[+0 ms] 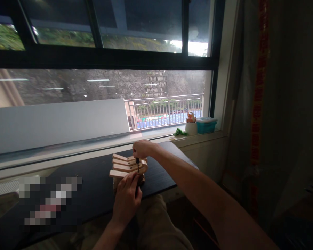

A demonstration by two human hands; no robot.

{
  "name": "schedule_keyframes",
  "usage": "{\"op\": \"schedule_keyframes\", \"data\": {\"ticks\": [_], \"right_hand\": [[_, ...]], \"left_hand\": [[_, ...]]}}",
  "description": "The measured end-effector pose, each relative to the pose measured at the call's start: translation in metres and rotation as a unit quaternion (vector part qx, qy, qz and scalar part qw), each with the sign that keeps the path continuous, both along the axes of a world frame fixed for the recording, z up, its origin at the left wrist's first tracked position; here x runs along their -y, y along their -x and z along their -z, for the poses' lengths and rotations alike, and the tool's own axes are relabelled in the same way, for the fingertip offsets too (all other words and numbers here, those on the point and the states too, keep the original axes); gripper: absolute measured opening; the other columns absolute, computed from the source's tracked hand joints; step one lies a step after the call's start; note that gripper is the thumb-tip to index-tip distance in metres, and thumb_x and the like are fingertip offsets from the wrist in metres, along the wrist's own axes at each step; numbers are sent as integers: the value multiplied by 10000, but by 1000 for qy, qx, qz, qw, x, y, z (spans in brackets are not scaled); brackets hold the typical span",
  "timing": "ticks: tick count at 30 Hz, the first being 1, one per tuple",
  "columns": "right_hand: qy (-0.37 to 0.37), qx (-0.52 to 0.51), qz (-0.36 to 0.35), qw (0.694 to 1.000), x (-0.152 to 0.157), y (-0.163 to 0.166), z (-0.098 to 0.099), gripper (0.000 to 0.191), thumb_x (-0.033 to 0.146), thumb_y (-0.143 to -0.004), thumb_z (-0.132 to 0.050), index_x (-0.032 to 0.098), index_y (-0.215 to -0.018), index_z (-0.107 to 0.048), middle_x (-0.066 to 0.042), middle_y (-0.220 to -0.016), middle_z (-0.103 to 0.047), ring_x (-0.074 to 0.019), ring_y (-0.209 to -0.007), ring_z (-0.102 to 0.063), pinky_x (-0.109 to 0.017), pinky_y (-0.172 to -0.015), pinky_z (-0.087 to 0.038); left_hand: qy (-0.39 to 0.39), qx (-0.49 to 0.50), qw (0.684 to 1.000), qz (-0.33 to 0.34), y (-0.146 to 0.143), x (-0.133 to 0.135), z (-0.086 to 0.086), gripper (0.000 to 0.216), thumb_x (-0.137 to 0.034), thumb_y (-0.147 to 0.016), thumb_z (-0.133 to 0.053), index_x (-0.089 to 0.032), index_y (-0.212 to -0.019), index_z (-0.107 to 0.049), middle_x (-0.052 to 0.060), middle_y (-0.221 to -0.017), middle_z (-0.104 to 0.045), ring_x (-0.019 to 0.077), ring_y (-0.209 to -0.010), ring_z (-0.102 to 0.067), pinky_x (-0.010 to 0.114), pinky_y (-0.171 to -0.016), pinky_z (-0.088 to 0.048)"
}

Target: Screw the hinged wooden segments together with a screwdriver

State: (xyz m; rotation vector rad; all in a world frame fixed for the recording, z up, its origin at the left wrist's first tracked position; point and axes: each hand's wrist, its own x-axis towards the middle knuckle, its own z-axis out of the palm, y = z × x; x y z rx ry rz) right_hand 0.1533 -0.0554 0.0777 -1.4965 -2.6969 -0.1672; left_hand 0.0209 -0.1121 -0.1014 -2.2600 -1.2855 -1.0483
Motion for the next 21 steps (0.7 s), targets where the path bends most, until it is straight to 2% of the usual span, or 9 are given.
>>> {"op": "schedule_keyframes", "data": {"ticks": [7, 11, 16, 21], "right_hand": [[-10, -1, 22, 1000, 0, 7, 0, 337, 355, -821, -479, 165, -980, -708, -124, -979, -705, -214, -881, -641, -249, -655, -422], [-7, 1, 23, 1000, 6, 5, -7, 322, 379, -797, -515, 195, -985, -701, -99, -963, -708, -221, -869, -644, -252, -637, -424], [-2, -2, -12, 1000, 11, -1, -9, 276, 290, -786, -505, 255, -983, -696, -30, -962, -711, -186, -866, -636, -234, -635, -404], [11, -1, -21, 1000, 7, -1, -6, 278, 256, -791, -504, 224, -978, -707, -47, -949, -714, -169, -861, -632, -220, -656, -401]], "left_hand": [[-2, 4, 1000, 3, 0, -1, 1, 458, -78, -782, -462, -156, -1231, -505, 103, -1278, -528, 257, -1225, -432, 438, -1035, -353], [-10, 6, 1000, 5, 1, -1, 2, 475, -73, -776, -467, -168, -1240, -494, 104, -1285, -520, 260, -1226, -433, 443, -1022, -362], [-4, 7, 1000, 3, 0, -1, 1, 461, -77, -782, -458, -164, -1233, -501, 102, -1278, -523, 259, -1225, -433, 440, -1037, -351], [-1, 7, 1000, 1, 0, -1, 1, 456, -81, -783, -460, -162, -1229, -509, 106, -1283, -524, 262, -1221, -435, 443, -1030, -360]]}}
